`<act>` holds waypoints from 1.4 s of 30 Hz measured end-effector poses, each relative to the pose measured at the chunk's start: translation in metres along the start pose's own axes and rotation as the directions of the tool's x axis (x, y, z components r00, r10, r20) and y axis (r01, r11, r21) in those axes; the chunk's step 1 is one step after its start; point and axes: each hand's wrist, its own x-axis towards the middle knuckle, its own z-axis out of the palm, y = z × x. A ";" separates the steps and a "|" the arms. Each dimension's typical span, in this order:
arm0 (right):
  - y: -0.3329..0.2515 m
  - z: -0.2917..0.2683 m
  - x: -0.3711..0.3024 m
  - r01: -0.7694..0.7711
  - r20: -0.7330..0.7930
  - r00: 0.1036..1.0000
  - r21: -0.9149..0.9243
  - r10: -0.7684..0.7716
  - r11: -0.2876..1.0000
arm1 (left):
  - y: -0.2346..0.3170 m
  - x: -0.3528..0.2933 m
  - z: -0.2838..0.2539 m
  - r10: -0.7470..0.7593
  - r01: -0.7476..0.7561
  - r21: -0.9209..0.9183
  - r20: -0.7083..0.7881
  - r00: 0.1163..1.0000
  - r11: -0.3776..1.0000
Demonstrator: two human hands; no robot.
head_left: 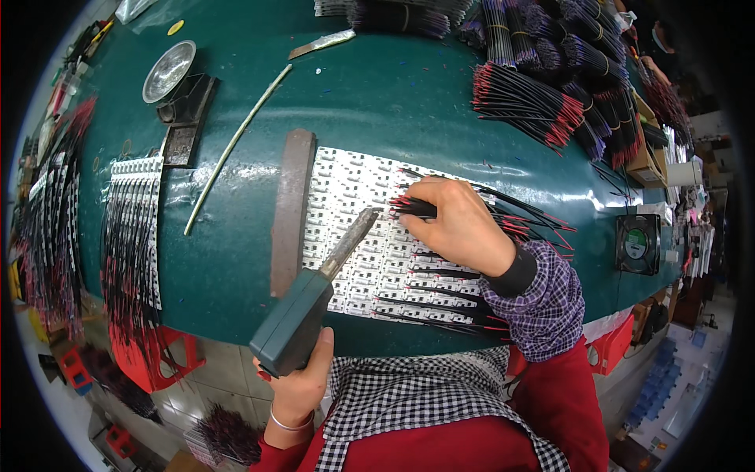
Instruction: The person solders wires onto a circuit board using a soldering tool, moves the finished board onto a stack, places a new circuit board onto the table, and solders wires onto it.
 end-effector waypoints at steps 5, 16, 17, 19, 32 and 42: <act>0.002 -0.008 -0.010 0.070 0.001 0.998 0.007 -0.070 0.998 | 0.006 0.002 0.002 -0.029 0.026 -0.097 -0.025 0.999 0.995; -0.015 0.006 -0.025 0.020 -0.129 0.992 0.076 -0.010 0.997 | 0.007 -0.003 0.000 -0.080 0.069 -0.172 -0.061 0.995 0.983; -0.012 0.007 -0.024 -0.015 -0.115 0.993 0.053 0.021 0.998 | 0.006 -0.003 0.000 -0.081 0.076 -0.133 -0.026 0.996 0.988; -0.009 0.010 -0.024 -0.004 -0.104 0.995 0.035 0.007 0.999 | 0.004 -0.007 -0.002 -0.082 0.079 -0.124 -0.026 0.996 0.989; -0.013 0.015 -0.024 0.030 -0.161 0.987 0.016 -0.027 0.999 | -0.007 -0.013 -0.004 -0.032 0.032 -0.061 0.006 0.999 0.998; -0.014 0.020 -0.023 -0.018 -0.157 0.987 -0.008 0.017 1.000 | 0.003 -0.010 0.004 0.001 -0.001 0.000 0.034 0.999 1.000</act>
